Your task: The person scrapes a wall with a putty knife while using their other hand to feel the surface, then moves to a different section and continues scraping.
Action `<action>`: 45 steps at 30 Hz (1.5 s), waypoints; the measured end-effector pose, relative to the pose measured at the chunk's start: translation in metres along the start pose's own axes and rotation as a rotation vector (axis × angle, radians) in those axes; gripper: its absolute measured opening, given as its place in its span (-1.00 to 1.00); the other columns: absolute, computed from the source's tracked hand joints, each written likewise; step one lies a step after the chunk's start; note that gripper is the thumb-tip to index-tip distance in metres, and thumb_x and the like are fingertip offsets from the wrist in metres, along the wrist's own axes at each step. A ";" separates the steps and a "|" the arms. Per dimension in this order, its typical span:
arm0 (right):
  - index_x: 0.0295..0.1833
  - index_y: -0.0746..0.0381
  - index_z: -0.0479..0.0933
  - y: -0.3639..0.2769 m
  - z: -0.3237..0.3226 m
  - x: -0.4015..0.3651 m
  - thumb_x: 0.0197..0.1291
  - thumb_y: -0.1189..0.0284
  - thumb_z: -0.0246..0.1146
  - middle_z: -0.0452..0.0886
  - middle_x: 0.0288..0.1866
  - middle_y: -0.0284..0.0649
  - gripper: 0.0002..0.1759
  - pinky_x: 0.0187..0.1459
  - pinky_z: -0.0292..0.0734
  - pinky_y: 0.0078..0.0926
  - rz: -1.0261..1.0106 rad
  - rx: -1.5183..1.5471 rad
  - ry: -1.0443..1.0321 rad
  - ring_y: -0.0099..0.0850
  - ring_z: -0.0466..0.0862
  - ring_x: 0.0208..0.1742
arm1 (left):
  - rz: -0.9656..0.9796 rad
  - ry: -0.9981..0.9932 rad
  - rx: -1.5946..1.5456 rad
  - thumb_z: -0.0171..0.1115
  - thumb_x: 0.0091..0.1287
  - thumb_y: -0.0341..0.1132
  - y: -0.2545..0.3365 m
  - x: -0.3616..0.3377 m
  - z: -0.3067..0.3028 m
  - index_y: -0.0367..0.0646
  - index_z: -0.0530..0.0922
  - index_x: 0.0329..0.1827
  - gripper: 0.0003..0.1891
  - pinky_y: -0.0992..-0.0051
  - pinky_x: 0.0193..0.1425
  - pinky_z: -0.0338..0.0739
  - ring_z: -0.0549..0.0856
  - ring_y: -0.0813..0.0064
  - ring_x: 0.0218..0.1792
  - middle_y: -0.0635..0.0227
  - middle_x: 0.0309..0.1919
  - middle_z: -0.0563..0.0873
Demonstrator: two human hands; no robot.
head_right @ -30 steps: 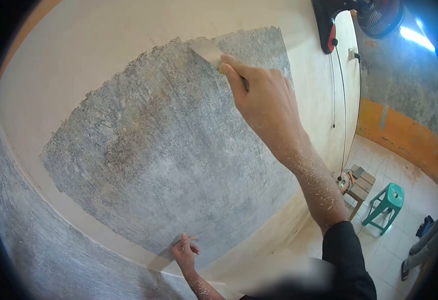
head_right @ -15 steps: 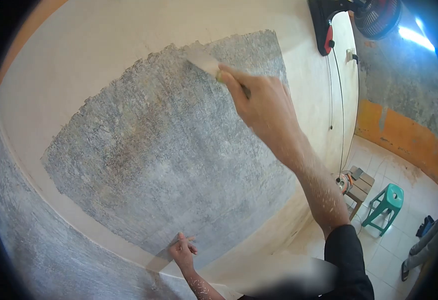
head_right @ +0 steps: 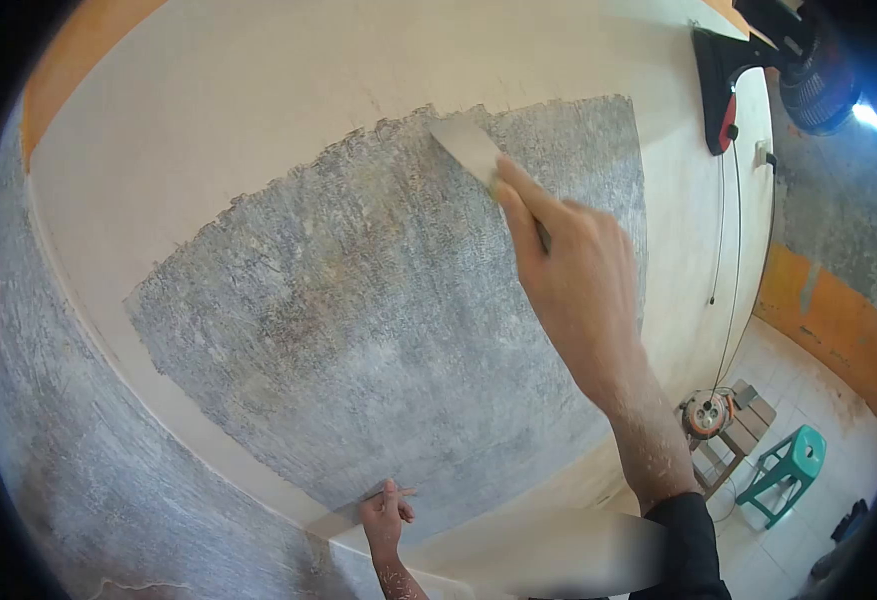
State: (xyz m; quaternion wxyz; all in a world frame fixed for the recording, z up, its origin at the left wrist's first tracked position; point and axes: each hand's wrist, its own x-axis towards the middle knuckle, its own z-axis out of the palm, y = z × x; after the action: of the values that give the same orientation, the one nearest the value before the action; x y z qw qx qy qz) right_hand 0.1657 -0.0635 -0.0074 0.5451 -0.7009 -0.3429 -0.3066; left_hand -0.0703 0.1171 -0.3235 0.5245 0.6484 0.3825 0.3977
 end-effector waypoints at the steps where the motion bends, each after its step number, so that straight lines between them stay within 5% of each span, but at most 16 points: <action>1: 0.19 0.13 0.65 -0.004 -0.001 0.002 0.48 0.23 0.15 0.50 -0.69 -0.26 -0.66 -0.54 0.29 -0.43 0.016 0.009 0.007 -0.59 0.43 -0.67 | -0.005 -0.012 0.013 0.08 0.52 0.04 -0.001 -0.002 -0.002 -0.40 0.74 -0.31 -0.42 0.55 -0.53 0.43 0.51 0.60 -0.70 0.36 -0.74 0.57; 14: 0.14 0.09 0.68 0.021 -0.013 0.019 0.48 0.20 0.14 0.47 -0.72 -0.32 -0.67 -0.66 0.27 -0.42 -0.233 -0.004 -0.047 -0.57 0.40 -0.75 | 0.022 -0.023 0.046 0.12 0.50 0.07 0.014 -0.006 0.034 -0.44 0.72 -0.29 -0.40 0.58 -0.54 0.43 0.53 0.60 -0.69 0.35 -0.73 0.57; 45: 0.12 0.17 0.68 0.049 -0.019 0.028 0.45 0.29 0.18 0.52 -0.72 -0.25 -0.70 -0.61 0.34 -0.43 -0.255 0.115 -0.122 -0.53 0.45 -0.74 | 0.054 0.099 0.033 0.08 0.52 0.07 0.017 -0.004 0.053 -0.46 0.72 -0.36 -0.36 0.58 -0.59 0.41 0.50 0.60 -0.73 0.33 -0.77 0.57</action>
State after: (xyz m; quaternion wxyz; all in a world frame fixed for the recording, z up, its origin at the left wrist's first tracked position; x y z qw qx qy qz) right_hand 0.2211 -0.0860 -0.0078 0.5190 -0.6366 -0.4788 -0.3101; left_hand -0.0217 0.0912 -0.3138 0.4831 0.6467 0.3970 0.4369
